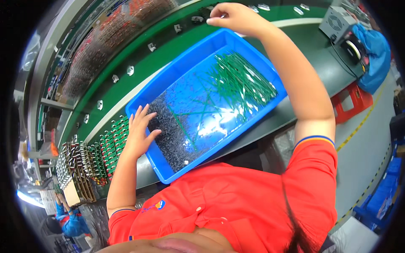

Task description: The person breaks support rails off circuit board panels by hand, drops the discarded strips into a blue tray, stacks the processed circuit boards on the workbench, and picks up new panels from the assembly line.

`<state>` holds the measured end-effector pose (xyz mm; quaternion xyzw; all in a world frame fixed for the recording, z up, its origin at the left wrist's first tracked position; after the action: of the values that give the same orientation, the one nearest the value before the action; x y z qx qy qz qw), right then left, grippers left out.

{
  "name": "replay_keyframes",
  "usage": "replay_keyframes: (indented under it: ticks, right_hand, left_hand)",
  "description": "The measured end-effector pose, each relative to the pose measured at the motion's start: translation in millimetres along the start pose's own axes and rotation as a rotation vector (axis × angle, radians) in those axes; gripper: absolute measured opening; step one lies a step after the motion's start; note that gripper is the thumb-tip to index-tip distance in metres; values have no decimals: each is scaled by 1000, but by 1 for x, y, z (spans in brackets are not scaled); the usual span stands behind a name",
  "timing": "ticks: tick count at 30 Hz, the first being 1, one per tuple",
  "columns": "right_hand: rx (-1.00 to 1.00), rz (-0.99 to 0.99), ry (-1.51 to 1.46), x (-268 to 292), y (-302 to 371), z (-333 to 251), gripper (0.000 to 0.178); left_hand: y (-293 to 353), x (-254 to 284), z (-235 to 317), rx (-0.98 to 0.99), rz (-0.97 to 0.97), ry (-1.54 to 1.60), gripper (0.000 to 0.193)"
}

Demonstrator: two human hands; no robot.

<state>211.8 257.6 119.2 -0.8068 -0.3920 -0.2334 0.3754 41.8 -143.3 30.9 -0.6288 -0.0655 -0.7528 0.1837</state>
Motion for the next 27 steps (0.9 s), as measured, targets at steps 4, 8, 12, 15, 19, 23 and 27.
replay_keyframes:
  ticks: [4, 8, 12, 15, 19, 23, 27]
  right_hand:
    - [-163, -24, 355, -30, -122, 107, 65]
    - [-383, -267, 707, -56, -184, 158, 100]
    - [-525, -236, 798, -79, -205, 279, 122]
    - [-554, -218, 736, -99, -201, 294, 127]
    - [-475, -180, 602, -123, -206, 268, 125]
    - [-565, -422, 172, -105, -209, 328, 101]
    - [-691, -193, -8, -126, -213, 354, 84]
  left_hand:
    - [-10, 3, 2, -42, -45, 4, 55]
    - [-5, 4, 7, -39, -38, 17, 54]
    - [-13, 5, 10, -42, -94, 50, 56]
    - [-11, 8, 10, -42, -84, 52, 51]
    - [5, 10, 8, 13, -80, 34, 50]
    - [-7, 8, 6, -59, -39, 85, 48]
    - [-1, -2, 0, -44, -3, 90, 46]
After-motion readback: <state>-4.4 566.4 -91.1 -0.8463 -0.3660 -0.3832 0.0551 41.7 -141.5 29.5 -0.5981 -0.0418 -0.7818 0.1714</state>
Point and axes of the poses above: each hand's wrist, its own y-axis away from the middle knuckle, its own x-axis out of the back of the hand, z = x × y, the point moved 2 cm from there along -y, towards the middle knuckle, and after that the axes turned 3 degrees about z, right-handed, at the moved point
